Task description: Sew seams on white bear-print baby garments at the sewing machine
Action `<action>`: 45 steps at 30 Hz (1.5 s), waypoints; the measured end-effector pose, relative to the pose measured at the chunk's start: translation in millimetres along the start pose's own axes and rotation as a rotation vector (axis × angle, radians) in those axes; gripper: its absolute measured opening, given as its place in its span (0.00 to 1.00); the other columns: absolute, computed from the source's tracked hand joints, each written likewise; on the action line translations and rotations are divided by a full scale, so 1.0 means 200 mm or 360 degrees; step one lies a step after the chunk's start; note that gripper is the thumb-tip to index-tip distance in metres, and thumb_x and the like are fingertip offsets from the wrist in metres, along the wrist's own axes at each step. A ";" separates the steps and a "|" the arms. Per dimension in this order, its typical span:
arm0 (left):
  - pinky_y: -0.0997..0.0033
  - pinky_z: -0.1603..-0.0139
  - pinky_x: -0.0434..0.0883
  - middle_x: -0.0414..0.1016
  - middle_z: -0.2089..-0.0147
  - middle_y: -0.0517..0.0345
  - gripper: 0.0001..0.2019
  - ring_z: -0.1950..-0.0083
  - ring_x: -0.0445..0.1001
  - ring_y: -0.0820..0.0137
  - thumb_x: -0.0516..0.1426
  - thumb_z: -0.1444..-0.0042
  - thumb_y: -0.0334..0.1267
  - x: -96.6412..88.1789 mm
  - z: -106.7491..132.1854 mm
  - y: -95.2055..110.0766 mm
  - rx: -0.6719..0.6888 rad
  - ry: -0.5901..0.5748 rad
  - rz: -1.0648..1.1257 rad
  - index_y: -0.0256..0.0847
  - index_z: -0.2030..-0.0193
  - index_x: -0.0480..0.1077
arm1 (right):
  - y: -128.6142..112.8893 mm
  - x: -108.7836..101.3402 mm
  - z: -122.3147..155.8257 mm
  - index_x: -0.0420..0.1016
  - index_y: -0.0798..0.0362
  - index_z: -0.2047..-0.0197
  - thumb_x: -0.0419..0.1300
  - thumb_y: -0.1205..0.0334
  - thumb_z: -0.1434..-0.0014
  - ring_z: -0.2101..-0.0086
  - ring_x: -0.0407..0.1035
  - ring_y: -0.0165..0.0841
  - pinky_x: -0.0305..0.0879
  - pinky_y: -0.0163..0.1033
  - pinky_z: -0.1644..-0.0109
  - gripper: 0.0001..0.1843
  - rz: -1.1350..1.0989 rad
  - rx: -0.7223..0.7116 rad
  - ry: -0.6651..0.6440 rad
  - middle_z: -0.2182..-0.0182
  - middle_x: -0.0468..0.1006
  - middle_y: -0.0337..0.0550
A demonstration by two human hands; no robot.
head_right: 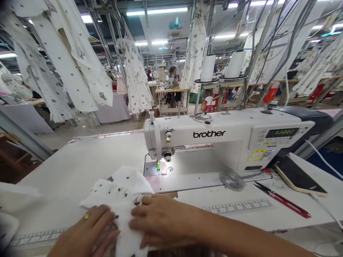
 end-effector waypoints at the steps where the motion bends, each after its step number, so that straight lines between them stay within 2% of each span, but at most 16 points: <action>1: 0.61 0.57 0.78 0.78 0.46 0.50 0.15 0.50 0.79 0.57 0.51 0.37 0.48 -0.02 -0.04 0.01 0.0202 0.0178 0.0009 0.47 0.48 0.71 | 0.03 0.01 0.01 0.69 0.52 0.44 0.57 0.51 0.33 0.56 0.67 0.37 0.62 0.41 0.53 0.18 0.0033 0.0009 0.0002 0.50 0.75 0.45; 2: 0.62 0.53 0.77 0.75 0.42 0.49 0.18 0.46 0.77 0.58 0.53 0.37 0.47 -0.02 -0.08 0.02 0.0366 0.0294 0.0001 0.45 0.43 0.68 | 0.06 0.02 0.02 0.70 0.52 0.46 0.58 0.50 0.33 0.58 0.67 0.36 0.62 0.41 0.55 0.18 0.0081 0.0048 -0.0002 0.52 0.76 0.44; 4: 0.64 0.50 0.76 0.73 0.40 0.46 0.24 0.43 0.75 0.58 0.54 0.37 0.47 -0.01 -0.13 0.04 0.0539 0.0384 -0.0068 0.40 0.38 0.63 | 0.15 0.02 0.07 0.73 0.55 0.53 0.62 0.46 0.37 0.62 0.67 0.37 0.61 0.41 0.61 0.19 0.0229 0.0270 -0.0025 0.60 0.77 0.45; 6: 0.64 0.53 0.77 0.74 0.41 0.45 0.24 0.45 0.76 0.58 0.55 0.38 0.48 0.02 -0.14 0.04 0.0568 0.0382 -0.0140 0.38 0.39 0.64 | 0.23 0.01 0.15 0.75 0.57 0.62 0.64 0.45 0.40 0.65 0.67 0.39 0.59 0.40 0.65 0.21 0.0390 0.0609 -0.0063 0.67 0.77 0.46; 8: 0.62 0.56 0.77 0.75 0.42 0.46 0.26 0.47 0.77 0.57 0.57 0.40 0.51 0.03 -0.14 0.06 0.0549 0.0297 -0.0142 0.39 0.40 0.65 | 0.29 -0.02 0.23 0.74 0.58 0.69 0.64 0.46 0.39 0.66 0.67 0.39 0.57 0.39 0.66 0.21 0.0463 0.0826 -0.0077 0.70 0.75 0.46; 11: 0.56 0.55 0.77 0.75 0.43 0.47 0.28 0.49 0.78 0.54 0.59 0.42 0.52 0.00 -0.20 0.09 0.0493 0.0098 -0.0067 0.40 0.40 0.64 | 0.29 -0.07 0.27 0.73 0.56 0.68 0.59 0.48 0.34 0.66 0.66 0.36 0.57 0.40 0.65 0.20 0.0399 0.0703 -0.0005 0.69 0.75 0.44; 15: 0.47 0.42 0.71 0.73 0.40 0.49 0.08 0.40 0.71 0.53 0.56 0.37 0.38 -0.03 -0.38 0.10 0.0511 -0.0176 0.0062 0.41 0.54 0.71 | 0.30 -0.09 0.21 0.73 0.55 0.59 0.54 0.52 0.30 0.63 0.67 0.35 0.59 0.40 0.62 0.15 0.0351 0.0352 0.0100 0.63 0.77 0.44; 17: 0.45 0.34 0.63 0.67 0.35 0.49 0.06 0.32 0.62 0.54 0.55 0.36 0.36 -0.03 -0.47 0.09 0.0620 -0.0247 0.0159 0.40 0.55 0.71 | 0.34 -0.07 0.17 0.73 0.56 0.55 0.53 0.53 0.30 0.62 0.68 0.35 0.61 0.40 0.60 0.14 0.0356 0.0266 0.0137 0.59 0.78 0.46; 19: 0.44 0.30 0.57 0.60 0.30 0.47 0.14 0.28 0.54 0.55 0.55 0.36 0.40 -0.01 -0.53 0.05 0.0693 -0.0287 0.0290 0.40 0.45 0.67 | 0.40 -0.04 0.15 0.73 0.56 0.53 0.53 0.53 0.30 0.60 0.69 0.35 0.63 0.40 0.57 0.15 0.0332 0.0232 0.0196 0.56 0.77 0.47; 21: 0.45 0.29 0.56 0.54 0.28 0.45 0.27 0.27 0.51 0.55 0.55 0.36 0.47 0.03 -0.55 0.01 0.0686 -0.0341 0.0404 0.40 0.33 0.57 | 0.44 -0.01 0.16 0.73 0.55 0.51 0.53 0.53 0.29 0.58 0.69 0.35 0.64 0.40 0.55 0.15 0.0270 0.0258 0.0275 0.54 0.77 0.47; 23: 0.45 0.30 0.56 0.51 0.27 0.44 0.34 0.26 0.50 0.55 0.54 0.36 0.50 0.07 -0.55 0.01 0.0647 -0.0383 0.0452 0.40 0.28 0.48 | 0.46 0.02 0.18 0.74 0.55 0.51 0.53 0.54 0.29 0.58 0.69 0.35 0.64 0.40 0.54 0.15 0.0206 0.0315 0.0329 0.54 0.78 0.47; 25: 0.44 0.29 0.55 0.50 0.26 0.45 0.34 0.26 0.50 0.55 0.53 0.35 0.49 0.10 -0.55 0.05 0.0603 -0.0388 0.0465 0.41 0.27 0.46 | 0.47 0.03 0.21 0.75 0.55 0.53 0.52 0.54 0.29 0.58 0.69 0.36 0.65 0.41 0.54 0.15 0.0161 0.0388 0.0338 0.56 0.79 0.46; 30: 0.41 0.31 0.57 0.55 0.28 0.44 0.31 0.27 0.52 0.51 0.54 0.36 0.50 0.15 -0.58 0.15 0.0449 -0.0299 0.0443 0.40 0.30 0.54 | 0.49 0.01 0.26 0.76 0.54 0.53 0.53 0.55 0.29 0.56 0.69 0.36 0.66 0.43 0.50 0.15 0.0102 0.0507 0.0365 0.54 0.78 0.45; 35: 0.37 0.32 0.58 0.57 0.29 0.43 0.29 0.28 0.54 0.50 0.52 0.35 0.50 0.17 -0.61 0.13 0.0374 -0.0272 0.0384 0.39 0.32 0.57 | 0.50 0.02 0.25 0.75 0.54 0.50 0.53 0.55 0.29 0.53 0.69 0.36 0.65 0.45 0.46 0.15 0.0114 0.0515 0.0377 0.51 0.77 0.45; 41: 0.42 0.31 0.57 0.58 0.30 0.44 0.30 0.29 0.56 0.52 0.53 0.35 0.50 0.18 -0.61 0.11 0.0406 -0.0211 0.0416 0.41 0.31 0.55 | 0.50 0.02 0.24 0.76 0.54 0.52 0.53 0.57 0.29 0.53 0.68 0.35 0.65 0.45 0.45 0.14 0.0062 0.0520 0.0388 0.52 0.78 0.44; 45: 0.42 0.31 0.55 0.58 0.30 0.43 0.29 0.29 0.55 0.52 0.55 0.37 0.51 0.14 -0.63 0.11 0.0357 -0.0239 0.0450 0.41 0.33 0.57 | 0.50 0.01 0.25 0.76 0.53 0.48 0.52 0.57 0.29 0.52 0.68 0.36 0.64 0.45 0.43 0.15 -0.0046 0.0474 0.0412 0.51 0.78 0.46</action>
Point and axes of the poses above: each hand's wrist, its own z-axis away from the middle knuckle, its own x-axis out of the palm, y = z × x, the point moved 3 cm from there along -z, towards the middle knuckle
